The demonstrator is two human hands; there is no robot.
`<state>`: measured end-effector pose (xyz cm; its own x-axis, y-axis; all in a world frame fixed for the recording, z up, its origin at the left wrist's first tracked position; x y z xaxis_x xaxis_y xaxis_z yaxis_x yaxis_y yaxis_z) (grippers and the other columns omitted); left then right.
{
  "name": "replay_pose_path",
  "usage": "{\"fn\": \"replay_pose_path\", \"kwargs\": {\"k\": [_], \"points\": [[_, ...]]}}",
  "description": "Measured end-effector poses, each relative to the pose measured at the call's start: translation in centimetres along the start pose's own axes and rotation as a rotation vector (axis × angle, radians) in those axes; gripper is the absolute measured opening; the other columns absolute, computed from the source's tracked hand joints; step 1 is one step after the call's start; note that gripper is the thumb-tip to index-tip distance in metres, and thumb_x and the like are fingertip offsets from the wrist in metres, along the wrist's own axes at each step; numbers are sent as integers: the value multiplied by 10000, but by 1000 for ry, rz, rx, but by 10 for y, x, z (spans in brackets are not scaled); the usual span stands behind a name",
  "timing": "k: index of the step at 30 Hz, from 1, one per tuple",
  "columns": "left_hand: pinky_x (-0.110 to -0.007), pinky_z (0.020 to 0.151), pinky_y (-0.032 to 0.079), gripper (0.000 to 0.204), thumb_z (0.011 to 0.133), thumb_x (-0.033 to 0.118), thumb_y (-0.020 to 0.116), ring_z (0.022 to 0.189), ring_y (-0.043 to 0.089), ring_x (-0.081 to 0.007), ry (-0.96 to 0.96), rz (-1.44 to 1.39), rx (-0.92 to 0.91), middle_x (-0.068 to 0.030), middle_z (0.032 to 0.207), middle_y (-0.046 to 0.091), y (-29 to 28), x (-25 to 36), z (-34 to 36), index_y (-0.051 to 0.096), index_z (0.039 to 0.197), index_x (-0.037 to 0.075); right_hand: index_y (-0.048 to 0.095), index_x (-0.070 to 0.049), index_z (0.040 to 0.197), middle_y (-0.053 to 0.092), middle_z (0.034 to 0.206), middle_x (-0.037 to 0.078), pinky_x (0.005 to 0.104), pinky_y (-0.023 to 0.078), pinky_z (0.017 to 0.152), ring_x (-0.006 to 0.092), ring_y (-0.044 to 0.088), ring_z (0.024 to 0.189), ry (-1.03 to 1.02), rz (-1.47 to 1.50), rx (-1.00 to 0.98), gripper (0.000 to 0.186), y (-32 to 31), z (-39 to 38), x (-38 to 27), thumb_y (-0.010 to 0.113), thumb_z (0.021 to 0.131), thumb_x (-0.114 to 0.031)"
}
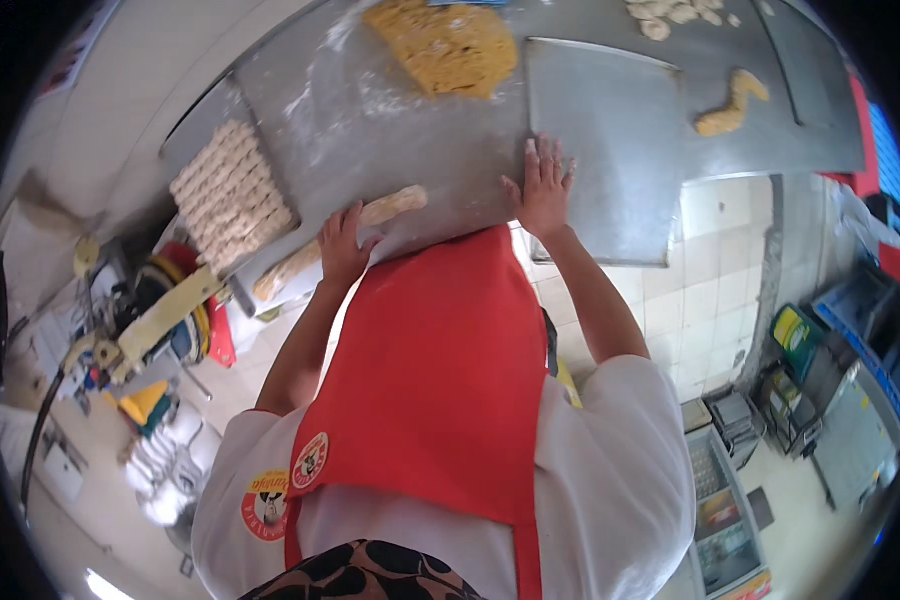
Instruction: The person prepares bread by rolling out dough using a tool, cutting it into smaller portions, and shaping them by hand before placing them on a tray.
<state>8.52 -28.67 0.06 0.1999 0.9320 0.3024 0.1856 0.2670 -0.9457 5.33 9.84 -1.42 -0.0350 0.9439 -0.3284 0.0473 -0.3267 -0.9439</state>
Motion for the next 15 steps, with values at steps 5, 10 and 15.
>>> {"fn": "replay_pose_path", "kwargs": {"k": [5,10,15], "points": [[-530,1014,413,681,856,378,784,1222,529,-357,-49,110,25,-134,1304,540,-14,-39,-29,541,1445,141,587,-46,1353,564,1425,164,527,396,1113,380,514,1339,-500,238,-68,427,43,3,-113,578,960,-211],[-528,1010,418,621,869,325,769,1218,536,-355,-73,-38,-109,-128,1306,551,-17,-70,-16,557,1421,132,574,-90,1386,552,1442,131,516,393,1130,359,502,1365,-533,148,-320,458,69,24,-149,584,935,-170],[-610,1099,347,653,873,249,748,1379,460,-367,93,-111,16,-135,1477,489,-12,-34,-17,509,1469,129,397,-145,1566,393,1608,145,547,323,1196,352,434,1448,-550,-348,-184,667,39,-4,-157,602,938,-235]]}}
Point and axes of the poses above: each hand's wrist, its own z-axis towards the middle knuckle, its own y-axis out of the palm, x = y × z, the point moved 3 cm from there along z, towards the middle knuckle
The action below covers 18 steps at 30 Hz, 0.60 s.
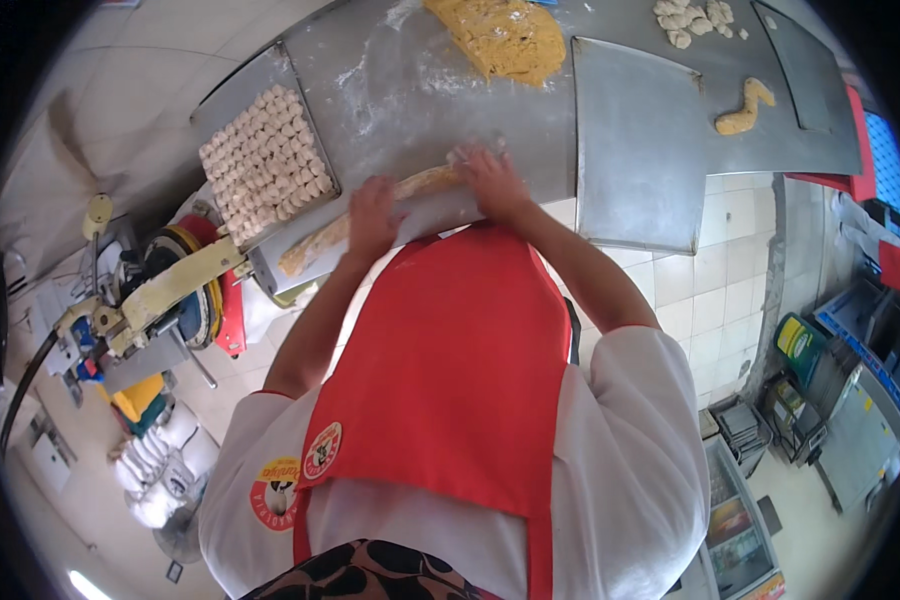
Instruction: The person prepares bread by rolling out dough using a tool, cutting it into smaller portions, and shaping them by hand before placing them on a tray.
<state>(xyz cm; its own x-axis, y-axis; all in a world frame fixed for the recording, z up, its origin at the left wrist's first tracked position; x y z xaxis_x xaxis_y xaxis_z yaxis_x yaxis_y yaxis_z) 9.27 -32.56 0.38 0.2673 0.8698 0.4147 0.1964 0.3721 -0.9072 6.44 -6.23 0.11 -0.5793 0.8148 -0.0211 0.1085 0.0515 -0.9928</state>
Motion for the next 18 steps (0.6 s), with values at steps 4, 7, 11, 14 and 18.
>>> {"fn": "replay_pose_path", "kwargs": {"k": [4,7,11,14,18], "points": [[-732,1158,181,695,934,310,663,1531,285,-370,34,197,-4,-127,1634,349,28,30,-10,410,1551,116,396,-150,1575,322,1660,139,614,271,1203,355,332,1519,-66,324,23,673,9,0,-52,594,959,-335],[-762,1168,102,711,1001,433,544,1575,173,-372,-147,338,36,-117,1690,252,35,7,25,339,1595,100,380,-146,1585,299,1674,139,626,238,1213,386,288,1535,-15,140,36,677,8,63,-39,547,994,-431],[-753,1181,73,720,1051,528,415,1590,86,-372,-275,355,88,-115,1718,164,-8,-41,108,292,1620,103,407,-146,1566,275,1682,157,603,195,1239,419,266,1536,82,178,244,661,17,175,50,457,1037,-539],[-738,1190,103,677,1061,468,414,1588,100,-377,-185,288,96,-134,1715,170,-15,-71,101,297,1618,102,418,-134,1561,279,1676,171,602,175,1246,416,257,1542,28,219,296,651,16,207,55,463,1035,-515],[-726,1195,114,678,1047,411,451,1587,117,-388,-210,470,-34,-134,1717,174,21,-18,58,284,1625,98,402,-76,1564,290,1670,177,609,184,1242,413,255,1546,-100,237,86,672,30,131,22,516,1004,-429]]}}
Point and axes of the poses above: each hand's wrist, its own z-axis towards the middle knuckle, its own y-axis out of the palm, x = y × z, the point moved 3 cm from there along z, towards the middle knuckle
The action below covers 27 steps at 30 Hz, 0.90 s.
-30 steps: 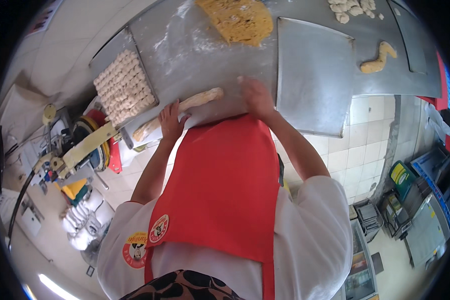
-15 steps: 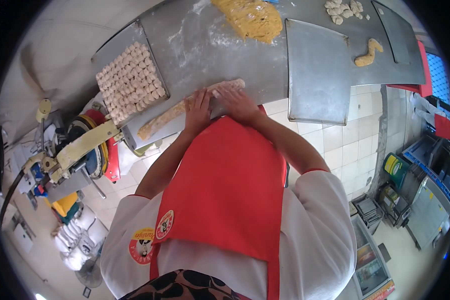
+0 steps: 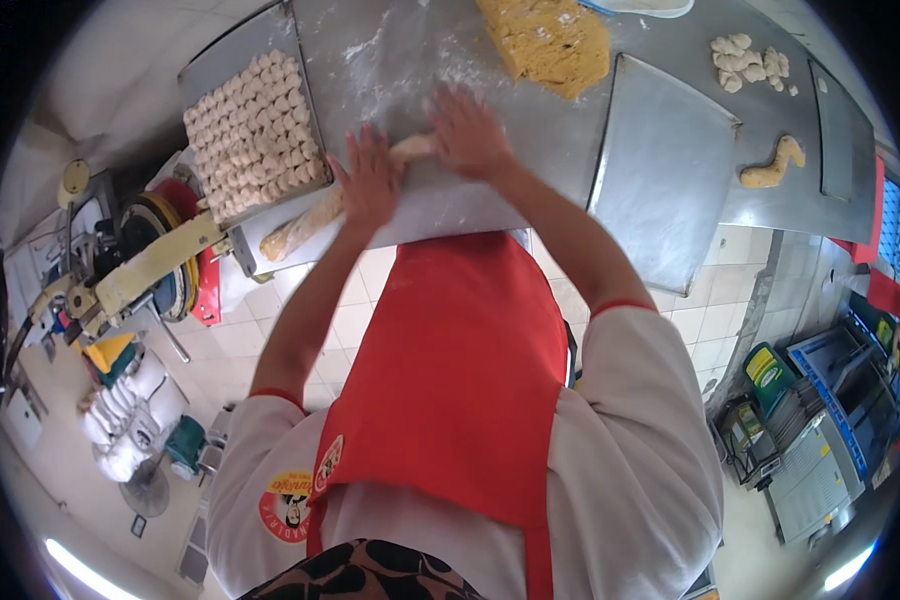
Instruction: The person prepares bread by rolling out dough using a tool, cutting it into smaller portions, and shaping them by hand before placing them on a tray.
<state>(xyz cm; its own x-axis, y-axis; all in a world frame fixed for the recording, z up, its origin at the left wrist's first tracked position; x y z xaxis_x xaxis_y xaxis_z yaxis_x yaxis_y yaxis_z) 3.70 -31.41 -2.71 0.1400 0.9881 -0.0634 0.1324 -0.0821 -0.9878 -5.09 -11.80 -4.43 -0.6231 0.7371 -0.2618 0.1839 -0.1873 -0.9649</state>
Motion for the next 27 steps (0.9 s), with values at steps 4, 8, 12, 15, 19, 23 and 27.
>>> {"fn": "replay_pose_path", "kwargs": {"k": [4,8,12,15,19,23,27], "points": [[-749,1183,93,702,1033,378,478,1591,110,-388,272,-22,-181,-121,1727,155,-12,89,-23,248,1637,106,404,0,1538,327,1649,184,623,216,1228,415,275,1538,93,73,85,695,3,-104,-27,580,962,-347],[-765,1174,80,712,1038,422,465,1587,113,-398,-36,-296,-164,-116,1730,145,-20,87,39,250,1636,101,428,-2,1519,329,1645,198,606,212,1233,422,269,1537,262,82,182,671,0,-63,4,581,977,-367],[-759,1171,116,715,1040,497,456,1579,150,-395,-123,-111,138,-120,1723,175,-25,24,102,289,1626,124,449,-58,1515,336,1642,189,612,223,1223,420,283,1525,245,13,243,638,-29,20,36,534,1013,-443],[-724,1185,161,715,1032,518,475,1573,175,-397,-14,-190,68,-130,1718,189,-10,20,74,306,1624,155,470,-86,1508,323,1651,176,624,219,1220,407,271,1533,110,70,175,612,-16,-3,25,519,1022,-456],[-656,1157,289,686,981,415,617,1461,373,-382,189,-299,-22,-157,1582,385,-16,17,-8,376,1583,192,548,-119,1434,445,1528,141,609,287,1173,364,386,1445,109,171,133,507,-19,-71,-10,565,991,-365],[-580,1048,411,611,917,337,712,1266,529,-354,-78,-336,-144,-122,1327,548,-2,-48,-49,506,1468,174,594,-139,1364,534,1331,111,593,345,1114,332,484,1308,120,108,80,435,-16,-76,-27,609,945,-258],[-542,1011,436,615,865,372,755,1253,532,-357,-153,-360,-120,-125,1290,559,-18,-44,-57,560,1401,144,606,-137,1341,552,1343,114,603,350,1098,340,491,1309,134,111,244,421,-19,-66,-36,638,926,-205]]}}
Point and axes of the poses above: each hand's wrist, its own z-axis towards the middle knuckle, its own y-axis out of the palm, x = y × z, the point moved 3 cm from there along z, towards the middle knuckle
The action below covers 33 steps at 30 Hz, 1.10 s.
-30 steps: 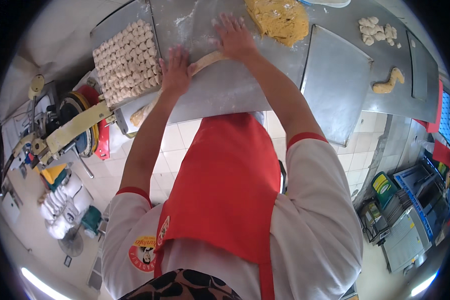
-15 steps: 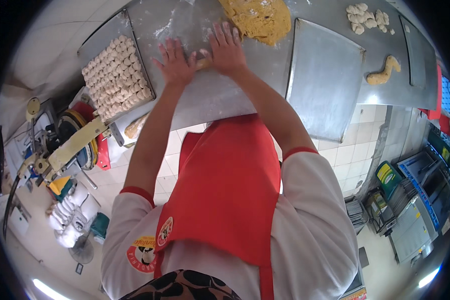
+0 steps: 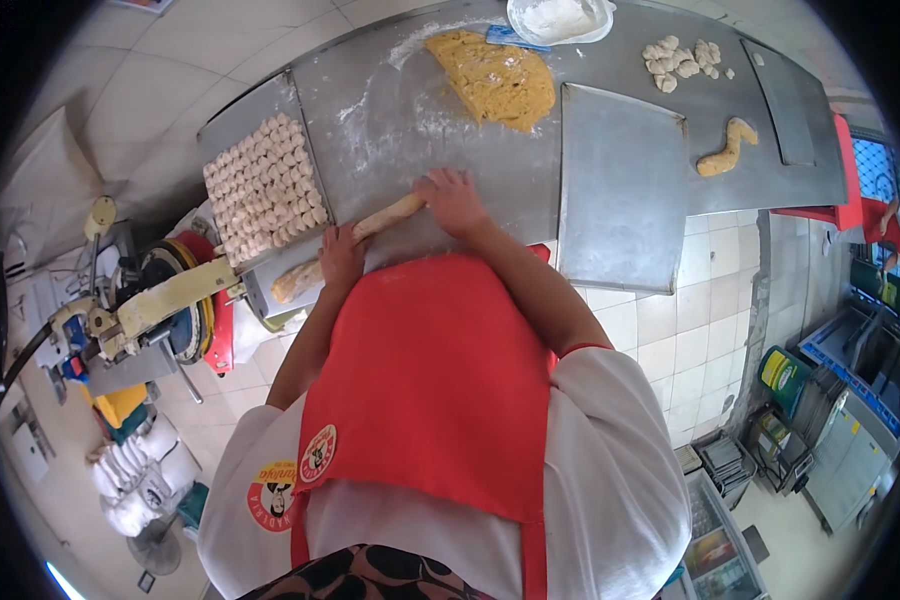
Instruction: The person prepares bread by rolling out dough using a tool, cutting it into smaller portions, and shaping them by hand before placing them on a tray.
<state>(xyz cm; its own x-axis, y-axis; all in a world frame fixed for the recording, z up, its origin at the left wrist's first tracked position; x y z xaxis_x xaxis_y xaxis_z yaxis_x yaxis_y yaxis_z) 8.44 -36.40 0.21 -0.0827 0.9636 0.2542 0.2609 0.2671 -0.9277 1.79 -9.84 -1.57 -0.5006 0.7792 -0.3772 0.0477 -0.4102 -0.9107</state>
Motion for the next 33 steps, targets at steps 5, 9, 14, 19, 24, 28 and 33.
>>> {"fn": "replay_pose_path", "kwargs": {"k": [5,9,14,19,24,28,33], "points": [[-537,1021,430,704,809,415,801,1266,524,-354,261,-30,114,-124,1320,555,7,65,25,555,1406,134,660,-87,1264,651,1258,164,495,475,1006,352,616,1165,403,226,88,373,-16,-27,76,694,911,-206],[-533,1000,427,559,852,382,763,1243,532,-344,325,-70,206,-104,1303,560,41,105,64,601,1328,138,668,-37,1258,703,1155,199,411,554,895,341,695,989,732,446,-108,407,-30,-47,84,740,895,-206],[-512,955,434,391,871,291,725,1177,553,-337,389,-147,227,-89,1230,578,52,136,78,635,1221,144,663,-19,1274,740,1108,145,370,568,835,239,706,951,718,818,-39,457,-27,-38,60,788,895,-241],[-507,902,468,310,856,197,720,1064,599,-364,478,-335,355,-111,1101,614,45,127,66,656,1150,119,708,-6,1179,749,976,78,318,571,764,163,697,865,607,1051,-128,366,-20,-12,39,786,911,-243],[-500,796,516,214,853,135,725,906,638,-388,549,-468,380,-141,971,635,26,129,63,665,1048,69,739,-13,1136,753,883,83,342,552,695,164,696,746,590,975,-268,329,-21,2,40,743,916,-258],[-479,757,531,168,889,144,708,881,646,-393,534,-412,335,-163,998,649,19,131,70,656,1021,55,754,-7,1077,736,804,95,344,551,651,161,687,679,454,766,-274,300,-27,18,49,730,888,-239],[-453,767,545,184,922,172,719,911,670,-375,453,-478,362,-169,983,663,17,104,80,652,1038,46,744,3,1039,730,812,99,353,549,619,175,674,653,551,759,-305,260,-53,58,34,724,864,-187]]}}
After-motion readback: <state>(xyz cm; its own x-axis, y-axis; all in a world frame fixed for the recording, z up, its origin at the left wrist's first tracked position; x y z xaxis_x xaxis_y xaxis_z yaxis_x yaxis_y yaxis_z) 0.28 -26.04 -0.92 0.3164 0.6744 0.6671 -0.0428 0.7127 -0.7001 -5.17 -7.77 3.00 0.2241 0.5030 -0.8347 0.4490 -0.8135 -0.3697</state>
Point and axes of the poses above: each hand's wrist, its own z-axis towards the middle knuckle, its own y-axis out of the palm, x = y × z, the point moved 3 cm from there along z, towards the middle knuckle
